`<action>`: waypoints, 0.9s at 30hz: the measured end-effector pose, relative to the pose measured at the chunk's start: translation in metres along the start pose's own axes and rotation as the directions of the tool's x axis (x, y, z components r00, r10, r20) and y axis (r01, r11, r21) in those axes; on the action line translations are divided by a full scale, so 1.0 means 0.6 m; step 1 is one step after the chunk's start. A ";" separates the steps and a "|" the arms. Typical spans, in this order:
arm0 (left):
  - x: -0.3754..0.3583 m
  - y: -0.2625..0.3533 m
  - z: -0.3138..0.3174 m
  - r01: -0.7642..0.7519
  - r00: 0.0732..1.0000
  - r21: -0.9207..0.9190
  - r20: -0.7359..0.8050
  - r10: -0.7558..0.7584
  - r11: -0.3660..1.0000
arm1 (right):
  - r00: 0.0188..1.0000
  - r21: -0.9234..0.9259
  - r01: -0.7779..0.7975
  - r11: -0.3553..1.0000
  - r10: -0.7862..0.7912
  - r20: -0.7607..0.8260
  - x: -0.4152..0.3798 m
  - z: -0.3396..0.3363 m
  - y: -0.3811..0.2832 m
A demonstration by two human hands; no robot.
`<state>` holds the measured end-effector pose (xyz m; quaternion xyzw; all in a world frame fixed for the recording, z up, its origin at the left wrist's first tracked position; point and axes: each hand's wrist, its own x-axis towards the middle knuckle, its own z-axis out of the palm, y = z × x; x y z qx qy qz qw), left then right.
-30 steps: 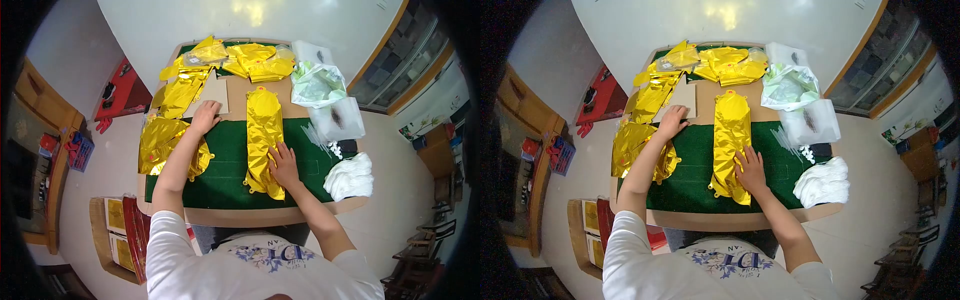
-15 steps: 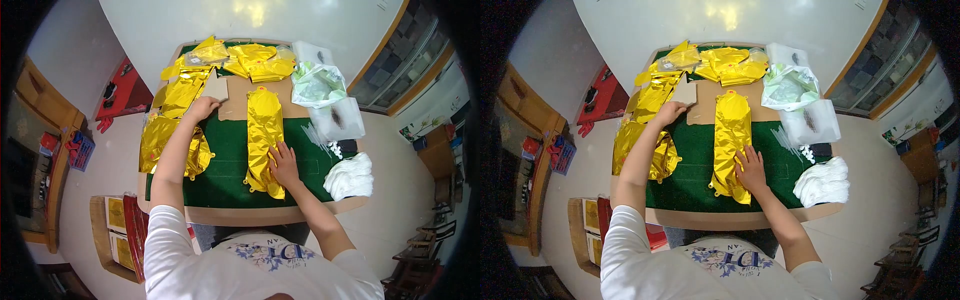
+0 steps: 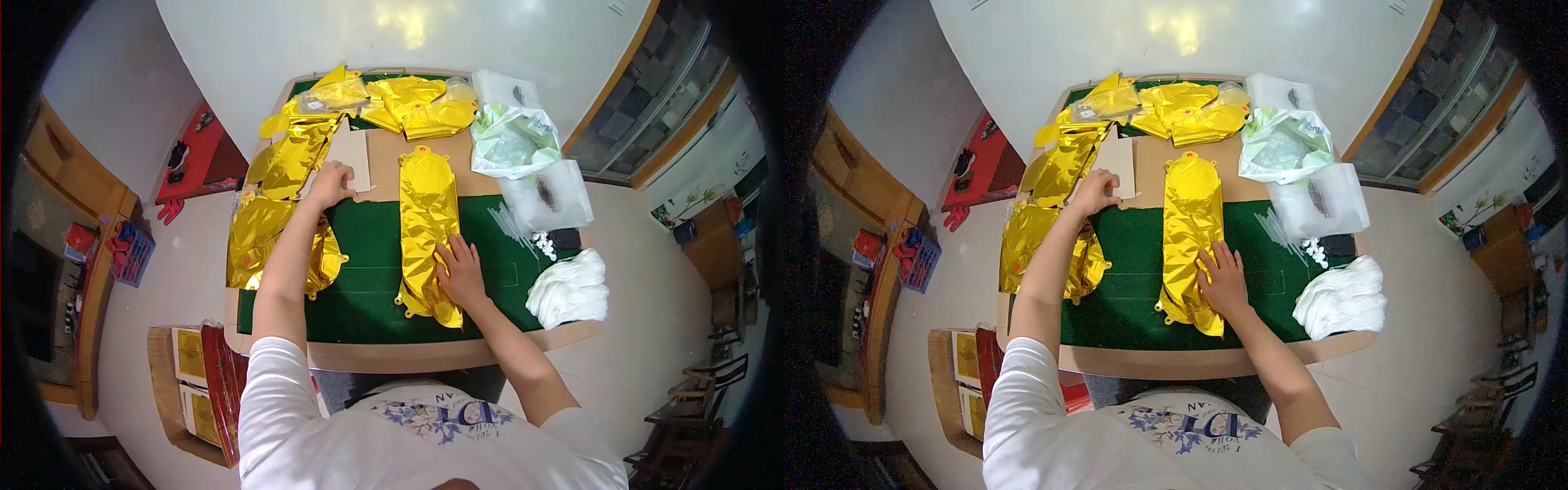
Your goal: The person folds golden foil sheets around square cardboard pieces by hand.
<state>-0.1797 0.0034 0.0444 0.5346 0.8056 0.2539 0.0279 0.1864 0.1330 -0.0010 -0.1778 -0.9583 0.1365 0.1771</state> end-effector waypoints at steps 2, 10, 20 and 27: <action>-0.008 0.013 -0.002 -0.057 0.986 0.176 -0.143 0.083 0.983 | 1.000 -0.001 0.001 1.000 -0.001 -0.006 0.000 0.000 0.000; 0.008 -0.007 -0.016 -0.018 0.999 0.029 -0.038 0.019 0.999 | 1.000 -0.006 0.009 1.000 -0.009 -0.021 0.000 0.003 0.000; 0.016 -0.012 -0.020 -0.012 1.000 -0.019 -0.021 0.011 1.000 | 1.000 -0.013 -0.005 1.000 0.005 0.003 0.001 -0.002 -0.003; 0.021 -0.022 -0.016 -0.002 1.000 -0.035 -0.023 0.001 0.999 | 1.000 -0.020 0.013 1.000 -0.013 -0.018 -0.001 0.002 0.001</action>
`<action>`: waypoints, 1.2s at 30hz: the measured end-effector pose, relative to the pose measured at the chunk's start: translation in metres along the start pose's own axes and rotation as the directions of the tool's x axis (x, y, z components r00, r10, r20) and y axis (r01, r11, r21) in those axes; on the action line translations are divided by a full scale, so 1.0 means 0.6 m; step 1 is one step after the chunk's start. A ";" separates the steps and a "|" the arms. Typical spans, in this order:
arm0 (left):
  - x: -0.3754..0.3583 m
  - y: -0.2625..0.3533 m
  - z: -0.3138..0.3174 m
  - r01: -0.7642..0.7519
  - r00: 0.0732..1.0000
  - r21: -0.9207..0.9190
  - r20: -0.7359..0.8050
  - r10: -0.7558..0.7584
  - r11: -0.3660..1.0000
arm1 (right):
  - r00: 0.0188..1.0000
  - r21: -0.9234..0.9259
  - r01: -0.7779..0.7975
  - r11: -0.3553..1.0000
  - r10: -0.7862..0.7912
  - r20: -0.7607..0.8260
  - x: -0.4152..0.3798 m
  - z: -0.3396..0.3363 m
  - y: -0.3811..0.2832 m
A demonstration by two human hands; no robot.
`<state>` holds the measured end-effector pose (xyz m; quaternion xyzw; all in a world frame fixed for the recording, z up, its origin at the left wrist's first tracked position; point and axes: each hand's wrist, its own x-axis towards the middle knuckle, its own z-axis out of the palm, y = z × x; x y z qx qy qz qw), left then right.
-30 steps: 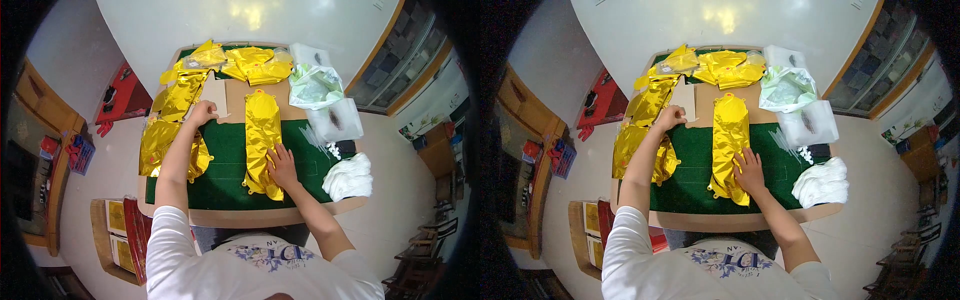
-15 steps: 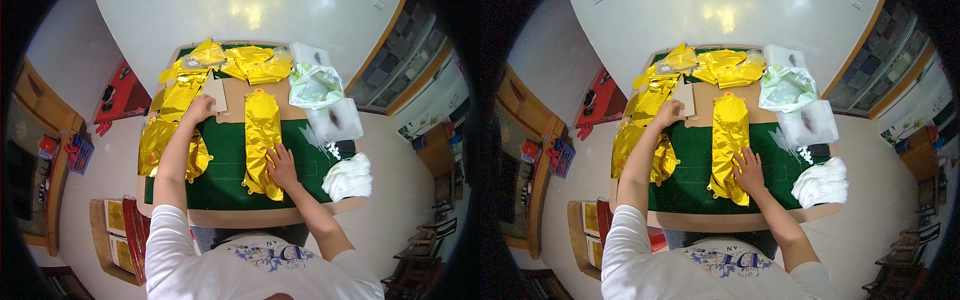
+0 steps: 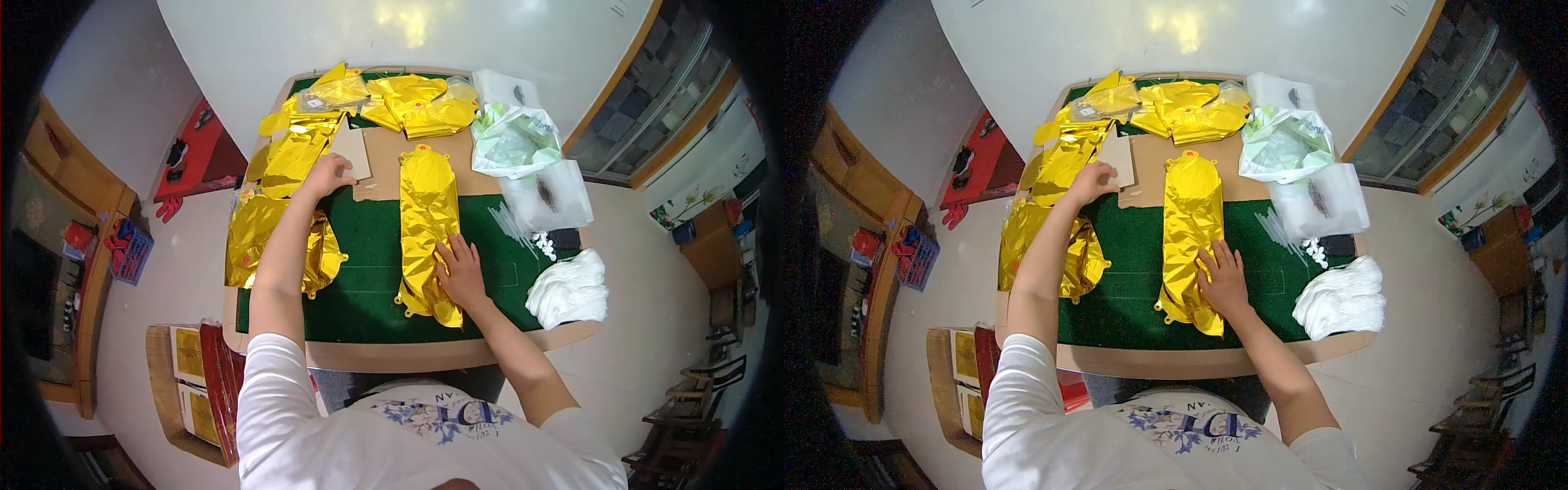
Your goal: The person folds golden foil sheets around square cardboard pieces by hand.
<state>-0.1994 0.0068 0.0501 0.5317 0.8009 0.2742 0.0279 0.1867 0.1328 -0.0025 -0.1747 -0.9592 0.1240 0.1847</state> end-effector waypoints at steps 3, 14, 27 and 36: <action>0.002 -0.012 0.006 0.026 0.998 -0.101 -0.050 -0.031 0.995 | 1.000 0.008 0.000 1.000 0.000 -0.002 0.001 -0.001 -0.001; 0.036 0.062 -0.064 0.072 0.687 0.049 -0.727 -0.014 0.996 | 1.000 0.014 -0.002 1.000 0.002 -0.005 0.001 -0.001 -0.002; 0.013 0.116 -0.186 -0.057 0.388 -0.340 -0.874 -0.293 0.939 | 1.000 0.028 -0.022 0.999 0.021 0.017 0.002 -0.005 -0.004; -0.279 0.349 -0.022 -0.189 0.897 0.415 -0.296 0.329 0.890 | 1.000 0.024 0.000 1.000 0.000 -0.010 0.002 -0.003 -0.002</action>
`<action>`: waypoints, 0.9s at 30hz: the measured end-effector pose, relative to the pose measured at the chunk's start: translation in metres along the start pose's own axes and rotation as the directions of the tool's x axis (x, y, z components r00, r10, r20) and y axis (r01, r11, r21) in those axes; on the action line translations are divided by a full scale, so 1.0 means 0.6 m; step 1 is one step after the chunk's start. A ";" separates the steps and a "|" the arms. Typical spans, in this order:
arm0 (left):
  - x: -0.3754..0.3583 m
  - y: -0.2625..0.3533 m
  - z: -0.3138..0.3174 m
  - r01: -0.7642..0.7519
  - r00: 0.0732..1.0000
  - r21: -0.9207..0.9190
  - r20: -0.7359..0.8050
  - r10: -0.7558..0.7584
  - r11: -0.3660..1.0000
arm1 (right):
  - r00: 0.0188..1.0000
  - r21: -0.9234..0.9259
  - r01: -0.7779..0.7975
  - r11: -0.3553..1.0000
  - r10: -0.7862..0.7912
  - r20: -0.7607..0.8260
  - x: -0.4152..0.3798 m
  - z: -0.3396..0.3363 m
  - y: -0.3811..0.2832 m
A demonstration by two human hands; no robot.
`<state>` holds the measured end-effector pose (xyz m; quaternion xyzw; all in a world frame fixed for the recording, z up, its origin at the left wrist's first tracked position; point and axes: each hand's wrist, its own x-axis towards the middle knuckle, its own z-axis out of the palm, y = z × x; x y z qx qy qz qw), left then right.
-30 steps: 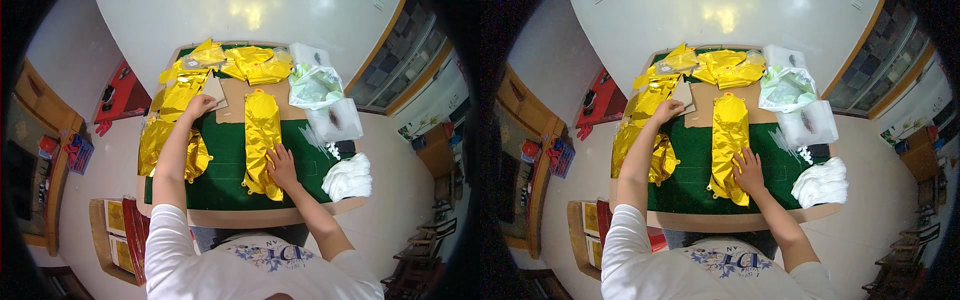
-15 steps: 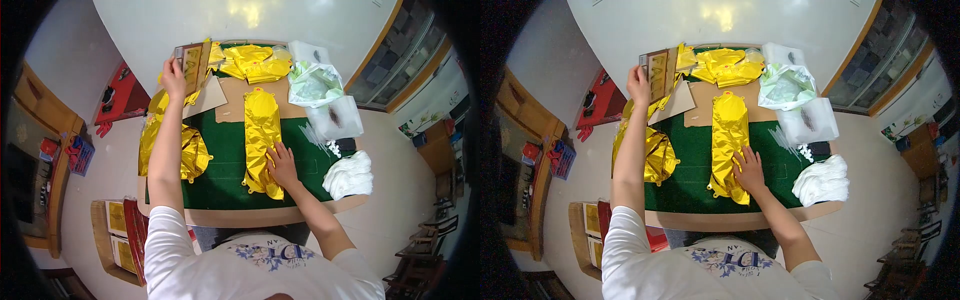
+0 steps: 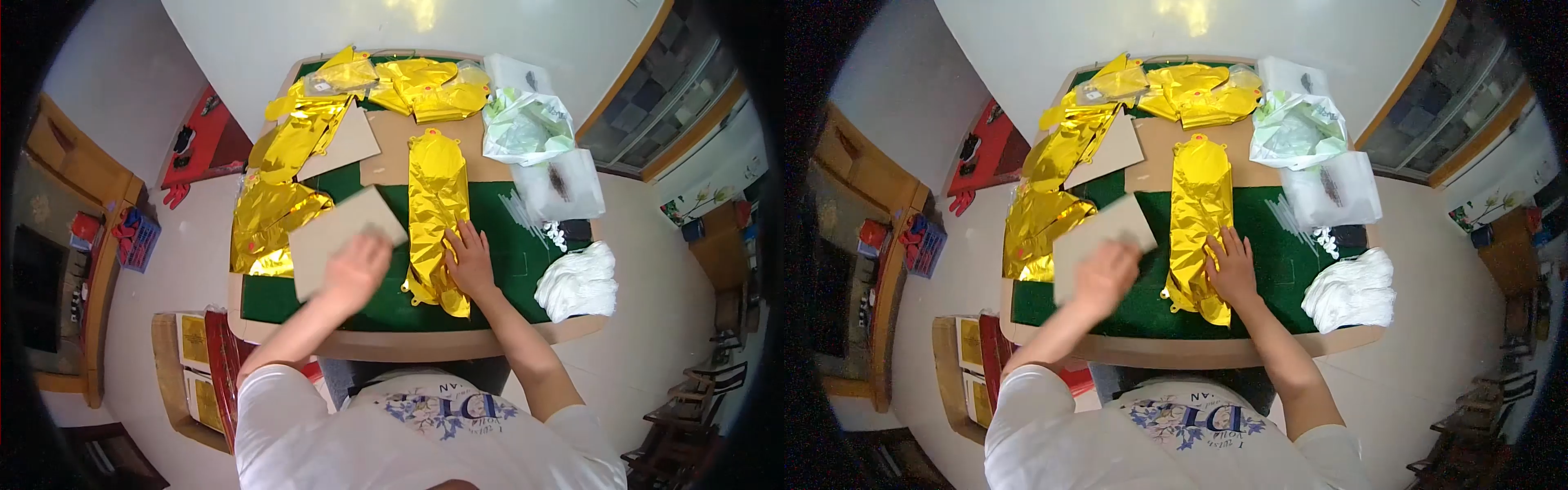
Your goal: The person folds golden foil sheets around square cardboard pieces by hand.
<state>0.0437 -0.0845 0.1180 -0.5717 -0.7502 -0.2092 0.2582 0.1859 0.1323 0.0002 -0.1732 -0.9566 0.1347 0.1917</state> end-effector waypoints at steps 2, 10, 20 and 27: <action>-0.048 0.037 0.010 0.082 0.979 -0.229 0.202 -0.035 0.970 | 1.000 0.009 -0.008 1.000 0.008 0.018 0.001 0.002 0.001; -0.081 -0.115 0.034 0.502 0.852 -0.026 0.185 -0.489 0.865 | 1.000 -0.009 -0.009 1.000 0.009 0.017 0.000 0.004 0.000; -0.065 -0.188 0.085 0.706 0.533 -0.067 0.706 -0.467 0.705 | 0.998 -0.035 -0.023 0.999 0.025 0.063 0.001 0.002 0.002; -0.055 -0.180 0.040 0.682 0.633 -0.102 0.579 -0.514 0.724 | 0.999 -0.017 -0.021 1.000 0.022 0.024 0.001 0.003 0.000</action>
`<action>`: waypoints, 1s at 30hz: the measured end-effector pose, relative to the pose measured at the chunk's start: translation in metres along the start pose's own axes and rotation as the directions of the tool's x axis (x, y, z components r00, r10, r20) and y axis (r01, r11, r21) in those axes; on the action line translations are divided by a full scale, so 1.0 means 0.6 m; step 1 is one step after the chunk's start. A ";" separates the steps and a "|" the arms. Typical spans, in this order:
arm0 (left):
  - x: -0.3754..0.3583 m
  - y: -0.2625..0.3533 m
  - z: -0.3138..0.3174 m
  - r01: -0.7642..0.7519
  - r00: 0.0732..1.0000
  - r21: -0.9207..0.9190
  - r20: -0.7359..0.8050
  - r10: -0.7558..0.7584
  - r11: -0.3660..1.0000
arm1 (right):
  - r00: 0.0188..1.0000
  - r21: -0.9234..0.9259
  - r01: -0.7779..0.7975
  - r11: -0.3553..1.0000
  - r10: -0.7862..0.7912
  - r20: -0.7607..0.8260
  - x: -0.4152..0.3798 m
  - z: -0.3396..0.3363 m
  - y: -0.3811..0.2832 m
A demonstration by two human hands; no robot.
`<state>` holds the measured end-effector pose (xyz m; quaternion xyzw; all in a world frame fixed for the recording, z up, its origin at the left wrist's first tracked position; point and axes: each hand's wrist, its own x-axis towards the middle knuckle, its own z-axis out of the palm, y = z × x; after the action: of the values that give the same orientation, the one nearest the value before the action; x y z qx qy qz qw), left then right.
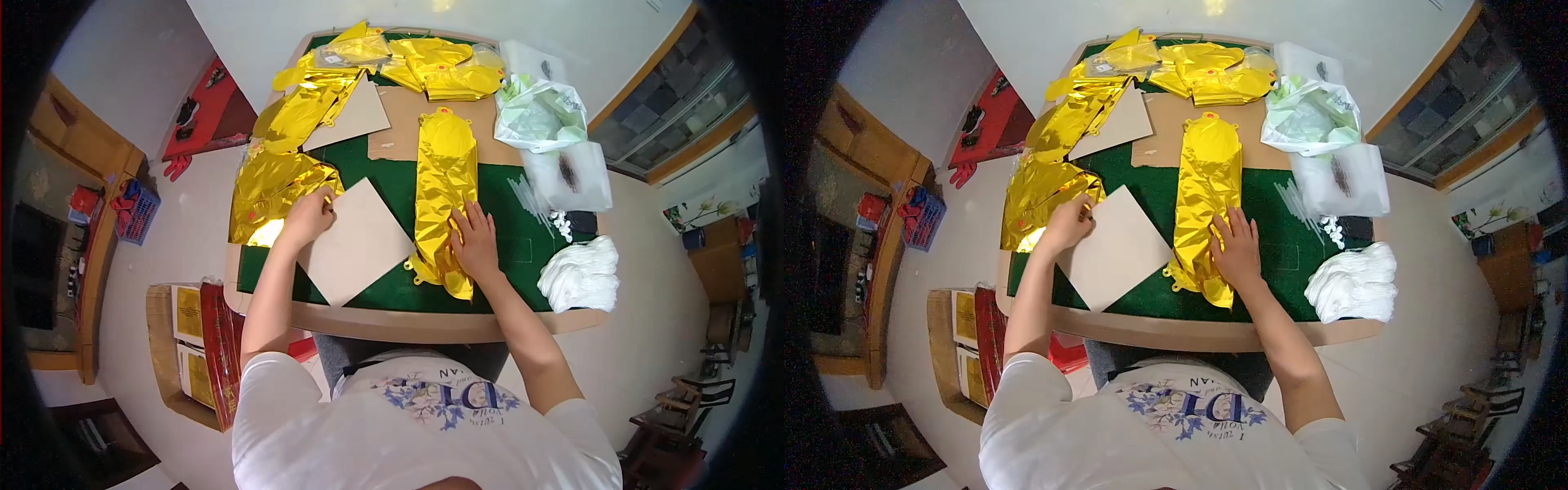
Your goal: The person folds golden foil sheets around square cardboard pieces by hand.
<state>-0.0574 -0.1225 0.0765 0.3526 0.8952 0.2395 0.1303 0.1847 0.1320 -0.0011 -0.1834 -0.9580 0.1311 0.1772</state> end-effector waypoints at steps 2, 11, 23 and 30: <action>-0.006 0.007 -0.024 -0.025 1.000 -0.115 0.008 0.026 0.993 | 1.000 -0.005 -0.001 1.000 0.001 0.005 -0.001 0.000 0.000; -0.022 -0.005 -0.054 0.132 0.985 -0.124 0.126 -0.117 0.983 | 1.000 -0.014 0.004 1.000 -0.004 0.002 0.000 0.001 0.002; -0.052 -0.050 -0.031 -0.166 0.911 -0.242 -0.409 0.055 0.956 | 1.000 -0.022 0.006 1.000 -0.006 0.006 0.000 0.004 0.005; -0.085 -0.243 -0.144 0.404 0.742 0.360 -0.667 -0.070 0.841 | 1.000 -0.004 -0.005 1.000 0.006 0.017 0.000 0.000 0.000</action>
<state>-0.1383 -0.2798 0.0776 0.1514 0.9548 0.0928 -0.2385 0.1850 0.1320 -0.0013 -0.1852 -0.9592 0.1313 0.1685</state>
